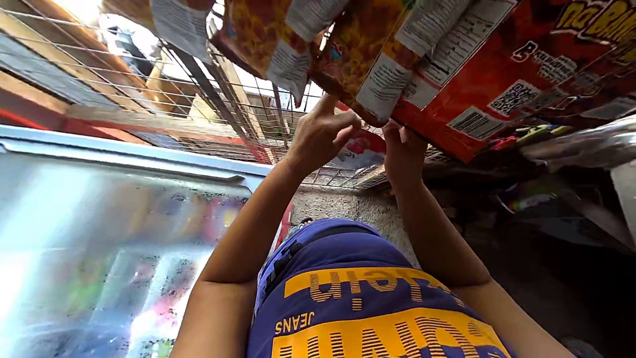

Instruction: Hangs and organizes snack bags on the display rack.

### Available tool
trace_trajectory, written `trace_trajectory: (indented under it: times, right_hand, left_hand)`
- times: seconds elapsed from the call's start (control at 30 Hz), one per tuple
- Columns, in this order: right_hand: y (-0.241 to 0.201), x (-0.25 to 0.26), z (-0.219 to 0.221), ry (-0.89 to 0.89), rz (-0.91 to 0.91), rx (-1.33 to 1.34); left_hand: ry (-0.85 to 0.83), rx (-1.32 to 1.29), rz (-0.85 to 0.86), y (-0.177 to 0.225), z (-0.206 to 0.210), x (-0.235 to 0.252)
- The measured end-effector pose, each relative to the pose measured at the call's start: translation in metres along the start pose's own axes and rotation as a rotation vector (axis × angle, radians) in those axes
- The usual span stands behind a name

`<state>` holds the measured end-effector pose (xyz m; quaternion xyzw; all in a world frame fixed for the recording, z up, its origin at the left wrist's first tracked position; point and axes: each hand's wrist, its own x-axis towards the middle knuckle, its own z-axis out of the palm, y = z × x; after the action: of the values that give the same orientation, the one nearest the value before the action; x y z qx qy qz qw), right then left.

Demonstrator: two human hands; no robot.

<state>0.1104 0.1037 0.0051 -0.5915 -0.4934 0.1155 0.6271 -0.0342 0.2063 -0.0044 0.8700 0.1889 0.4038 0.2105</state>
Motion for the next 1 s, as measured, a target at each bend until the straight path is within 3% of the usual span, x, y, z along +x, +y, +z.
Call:
trace_trajectory:
  times: [0.17,0.3,0.4,0.57,0.7,0.8,0.9,1.0]
  right_hand:
    - [0.011,0.004,-0.009,0.133,-0.311,-0.460]
    - [0.019,0.016,-0.013,0.137,-0.356,-0.658]
    - [0.019,0.019,-0.012,0.123,-0.398,-0.747]
    - [0.012,0.020,-0.009,-0.013,-0.326,-0.792]
    - [0.009,0.026,-0.005,0.006,-0.344,-0.821]
    - [0.020,0.028,-0.004,0.033,-0.376,-0.819]
    - [0.027,0.025,-0.007,0.105,-0.412,-0.767]
    - [0.024,0.026,-0.010,0.098,-0.375,-0.666]
  left_hand:
    - [0.107,-0.023,0.027,-0.005,0.010,0.004]
    - [0.177,-0.022,-0.033,-0.004,0.013,0.010]
    - [0.250,0.047,0.020,-0.006,0.017,0.009]
    - [0.219,0.154,-0.064,0.002,0.017,0.009]
    - [0.034,0.212,-0.132,0.002,0.010,0.020]
    - [0.005,0.261,-0.124,-0.001,0.009,0.025]
    - [0.042,0.271,-0.164,0.004,0.013,0.029]
    - [0.156,0.339,-0.083,0.000,0.017,0.030]
